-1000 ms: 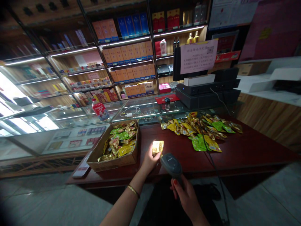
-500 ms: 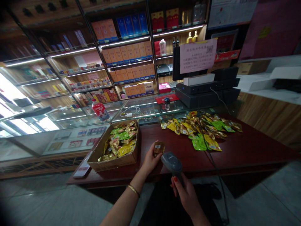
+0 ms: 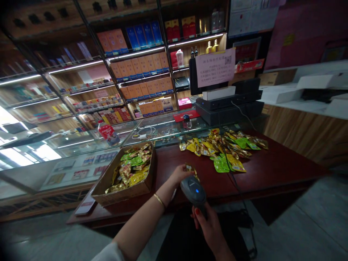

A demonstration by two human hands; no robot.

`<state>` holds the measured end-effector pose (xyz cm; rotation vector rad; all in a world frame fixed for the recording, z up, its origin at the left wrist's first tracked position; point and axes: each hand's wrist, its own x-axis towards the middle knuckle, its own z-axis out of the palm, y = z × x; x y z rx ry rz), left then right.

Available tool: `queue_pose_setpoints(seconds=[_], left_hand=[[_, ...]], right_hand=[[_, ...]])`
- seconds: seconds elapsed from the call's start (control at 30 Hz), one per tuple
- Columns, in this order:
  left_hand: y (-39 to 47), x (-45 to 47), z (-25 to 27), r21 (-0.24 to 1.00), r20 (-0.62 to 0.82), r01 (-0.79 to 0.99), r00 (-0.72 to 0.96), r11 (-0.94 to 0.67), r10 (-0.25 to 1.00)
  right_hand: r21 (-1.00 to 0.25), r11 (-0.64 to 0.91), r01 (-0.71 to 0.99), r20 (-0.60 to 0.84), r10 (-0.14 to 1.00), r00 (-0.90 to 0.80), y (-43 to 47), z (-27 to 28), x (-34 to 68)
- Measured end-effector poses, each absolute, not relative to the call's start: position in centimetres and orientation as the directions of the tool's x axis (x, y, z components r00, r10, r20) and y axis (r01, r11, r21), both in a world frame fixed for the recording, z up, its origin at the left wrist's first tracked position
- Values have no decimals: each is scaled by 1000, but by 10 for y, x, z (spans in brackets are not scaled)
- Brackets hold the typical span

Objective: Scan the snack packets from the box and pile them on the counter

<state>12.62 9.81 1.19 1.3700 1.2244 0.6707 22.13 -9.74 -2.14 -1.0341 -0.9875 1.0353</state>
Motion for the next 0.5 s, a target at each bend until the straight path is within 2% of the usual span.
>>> queue_pose_setpoints(seconds=[0.17,0.3,0.5], left_hand=[[130,207,13,918,-336,329,345,223,876],[140,259,15,910,-347,360,386,206,855],[136,287,27,863,-379,472,371,179,848]], right_hand=[[-962,194,-192,137,952,273,-101,-16,228],[-963,181,-199,107,937,333,-102,-16,232],[-972,130,-198,49,929,367,-100,-32,232]])
